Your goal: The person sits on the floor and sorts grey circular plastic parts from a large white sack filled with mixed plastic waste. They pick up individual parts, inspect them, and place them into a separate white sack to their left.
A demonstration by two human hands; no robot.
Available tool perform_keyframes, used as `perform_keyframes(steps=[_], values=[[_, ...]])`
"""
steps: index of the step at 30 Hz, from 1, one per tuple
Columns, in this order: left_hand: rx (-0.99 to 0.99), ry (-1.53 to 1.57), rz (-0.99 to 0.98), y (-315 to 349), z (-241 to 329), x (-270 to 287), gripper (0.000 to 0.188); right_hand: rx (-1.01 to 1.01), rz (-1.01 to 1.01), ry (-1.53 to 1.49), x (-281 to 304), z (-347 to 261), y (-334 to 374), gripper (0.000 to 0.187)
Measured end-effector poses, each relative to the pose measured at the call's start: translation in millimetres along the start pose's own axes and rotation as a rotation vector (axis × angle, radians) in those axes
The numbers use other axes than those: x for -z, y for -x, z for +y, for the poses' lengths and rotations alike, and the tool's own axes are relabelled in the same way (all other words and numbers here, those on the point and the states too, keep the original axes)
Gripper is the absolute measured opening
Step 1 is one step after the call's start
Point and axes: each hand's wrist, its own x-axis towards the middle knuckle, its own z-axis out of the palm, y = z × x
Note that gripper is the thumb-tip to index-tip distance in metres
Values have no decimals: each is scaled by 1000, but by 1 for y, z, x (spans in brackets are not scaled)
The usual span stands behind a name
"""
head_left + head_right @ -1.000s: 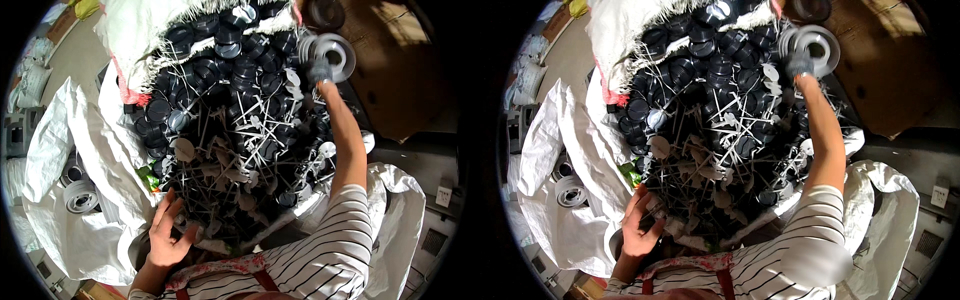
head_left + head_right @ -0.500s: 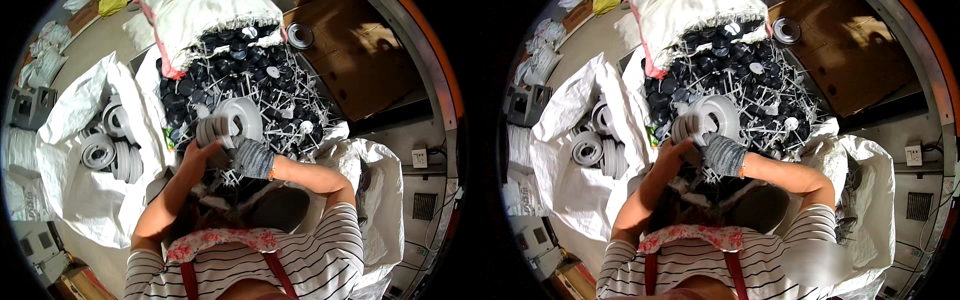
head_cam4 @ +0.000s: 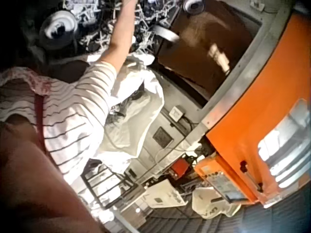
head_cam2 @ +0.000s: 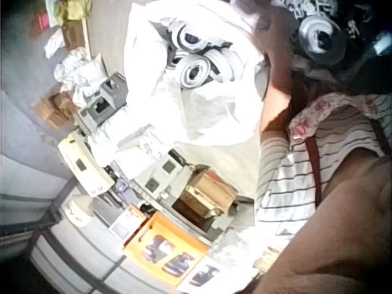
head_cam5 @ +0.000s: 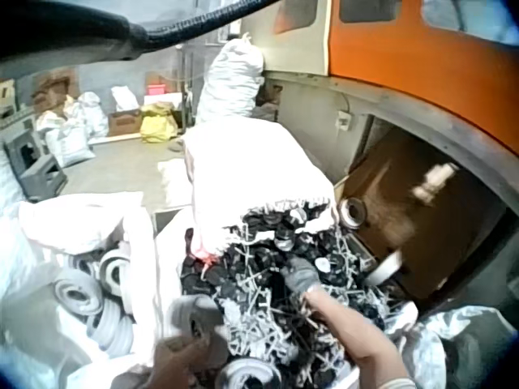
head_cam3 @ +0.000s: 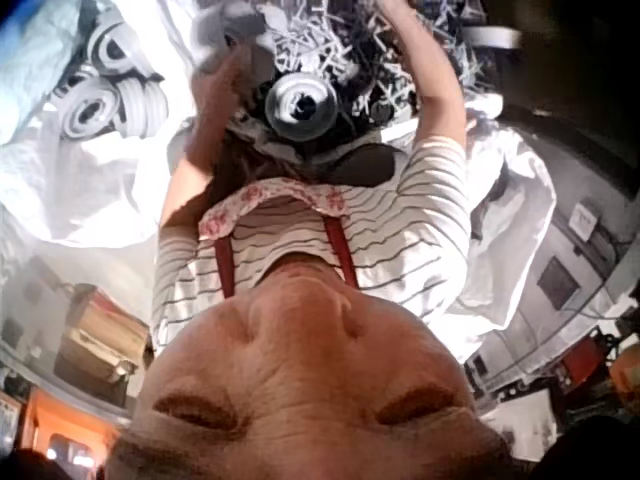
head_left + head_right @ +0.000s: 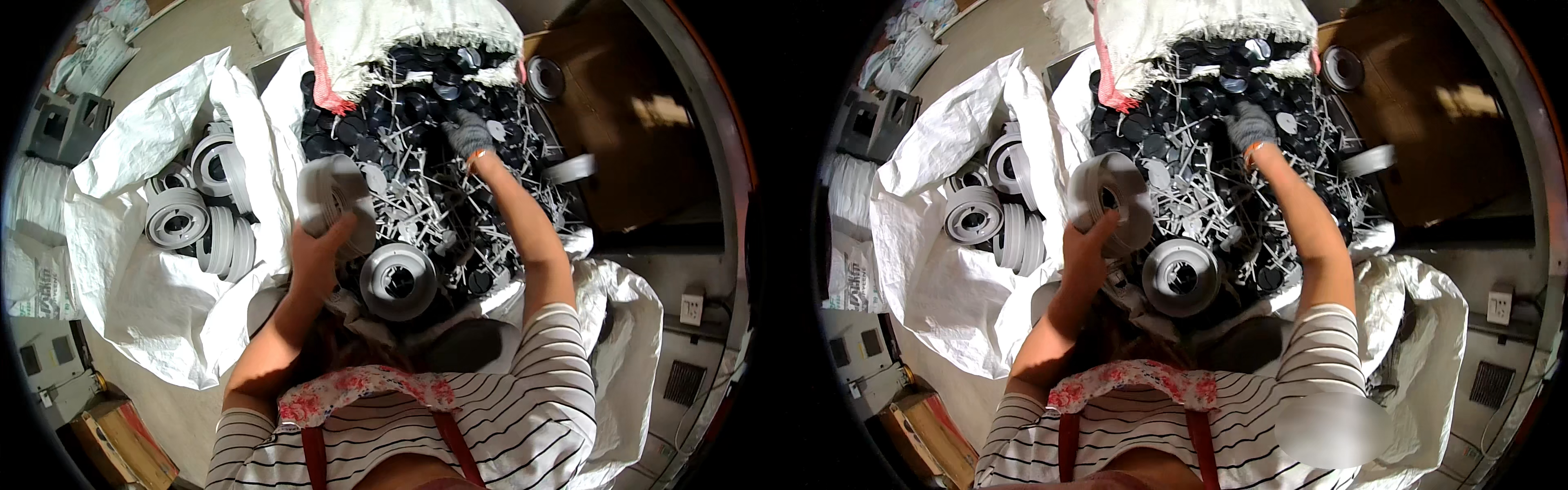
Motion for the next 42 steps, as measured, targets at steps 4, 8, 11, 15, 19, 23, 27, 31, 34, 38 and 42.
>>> perform_keyframes(steps=[4, 8, 11, 15, 19, 23, 27, 31, 34, 38, 42], values=[[-79, -152, 61, -7, -10, 4, 36, -210, -152, 209, -28, 29, -75, 59], [-40, -116, 114, -10, -3, 11, 35, -238, -282, 196, -55, 18, -80, 67], [1, -91, 117, -9, 0, 11, 33, -198, -346, 244, -51, 0, -65, 66], [27, -130, 79, -4, 3, 8, 34, -83, -531, 76, -27, -7, -23, 60], [-89, -98, 77, -3, -7, 16, 36, 204, -356, 301, 9, -65, 66, 58], [-124, -62, 76, 1, -11, 18, 31, 345, 42, -64, 33, -89, 117, 47], [83, 109, -168, 9, -7, 31, 30, 420, 13, -404, 84, -147, 159, 26], [146, 305, -378, 21, -11, 41, 35, 452, 15, -432, 82, -172, 189, 28], [53, 305, -341, 35, -15, 43, 37, 334, -135, -276, 105, -196, 212, 58], [55, 42, -346, 49, -10, 64, 34, 551, -133, -151, 100, -205, 234, 64], [102, -91, -418, 61, 3, 69, 29, 853, -48, -14, 104, -203, 245, 62]])
